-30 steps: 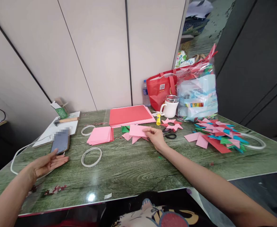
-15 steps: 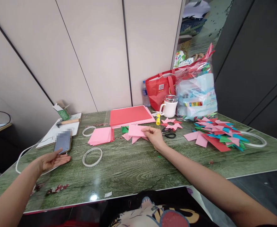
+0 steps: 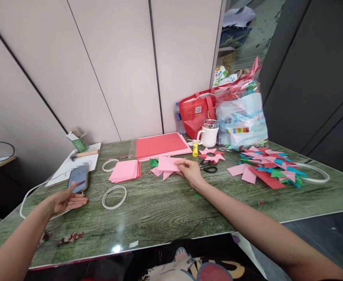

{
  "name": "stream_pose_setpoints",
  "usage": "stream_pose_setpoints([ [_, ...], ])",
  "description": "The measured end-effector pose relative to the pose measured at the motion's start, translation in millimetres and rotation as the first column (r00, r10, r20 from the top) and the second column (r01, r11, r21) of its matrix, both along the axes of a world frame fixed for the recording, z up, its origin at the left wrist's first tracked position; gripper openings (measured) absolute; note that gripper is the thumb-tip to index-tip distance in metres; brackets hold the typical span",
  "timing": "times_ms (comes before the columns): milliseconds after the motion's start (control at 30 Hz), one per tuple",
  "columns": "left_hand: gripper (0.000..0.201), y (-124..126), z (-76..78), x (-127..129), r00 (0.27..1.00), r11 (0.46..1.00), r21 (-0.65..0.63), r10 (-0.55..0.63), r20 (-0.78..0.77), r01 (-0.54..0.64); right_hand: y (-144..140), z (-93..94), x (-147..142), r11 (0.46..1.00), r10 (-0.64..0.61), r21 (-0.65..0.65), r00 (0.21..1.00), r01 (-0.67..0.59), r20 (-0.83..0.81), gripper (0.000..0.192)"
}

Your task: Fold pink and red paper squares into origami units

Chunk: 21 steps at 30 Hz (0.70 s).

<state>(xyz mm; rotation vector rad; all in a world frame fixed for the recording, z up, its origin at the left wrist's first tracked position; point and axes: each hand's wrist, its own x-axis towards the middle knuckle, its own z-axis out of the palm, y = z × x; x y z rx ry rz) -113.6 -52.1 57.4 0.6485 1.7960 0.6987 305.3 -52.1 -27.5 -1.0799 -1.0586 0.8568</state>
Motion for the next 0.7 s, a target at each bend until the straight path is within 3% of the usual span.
stream_pose_setpoints([
  [100, 0.048, -1, 14.5, 27, 0.955, 0.989, 0.098, -0.080, -0.284, 0.112, 0, -0.8, -2, 0.999, 0.022, -0.028, 0.999, -0.023, -0.028, 0.017],
  [167, 0.041, -3, 21.9, 61, 0.904, 0.931, 0.261, -0.134, -0.406, 0.255, -1, -0.3, -4, 0.998, 0.043, -0.034, 0.998, -0.045, -0.050, 0.018],
  [267, 0.034, -6, 23.3, 129, 0.884, 0.698, 0.566, -0.222, -0.412, 0.439, -4, 2.3, -5, 0.996, 0.078, -0.032, 0.995, -0.080, -0.067, 0.019],
  [300, 0.036, -6, 21.1, 152, 0.900, 0.644, 0.633, -0.247, -0.360, 0.430, -5, 3.5, -5, 0.995, 0.089, -0.028, 0.994, -0.091, -0.064, 0.021],
  [367, 0.047, -5, 13.6, 194, 0.915, 0.591, 0.699, -0.261, -0.307, 0.402, -6, 5.6, -4, 0.994, 0.107, -0.017, 0.992, -0.108, -0.068, 0.025],
  [433, 0.061, -3, 4.1, 225, 0.933, 0.607, 0.709, -0.250, -0.260, 0.360, -6, 7.5, -3, 0.993, 0.114, -0.001, 0.990, -0.115, -0.088, 0.030],
  [533, 0.070, -3, -10.5, 249, 0.955, 0.676, 0.702, -0.295, -0.021, 0.224, -7, 9.6, -2, 0.990, 0.134, 0.047, 0.985, -0.130, -0.108, 0.036],
  [633, 0.055, -4, -23.4, 253, 0.868, 0.723, 0.669, -0.432, 0.244, 0.172, -8, 10.7, -4, 0.980, 0.190, 0.080, 0.977, -0.183, -0.094, 0.042],
  [700, 0.039, -5, -30.8, 250, 0.839, 0.726, 0.665, -0.462, 0.287, 0.173, -10, 10.8, -5, 0.972, 0.227, 0.087, 0.971, -0.220, -0.077, 0.047],
])
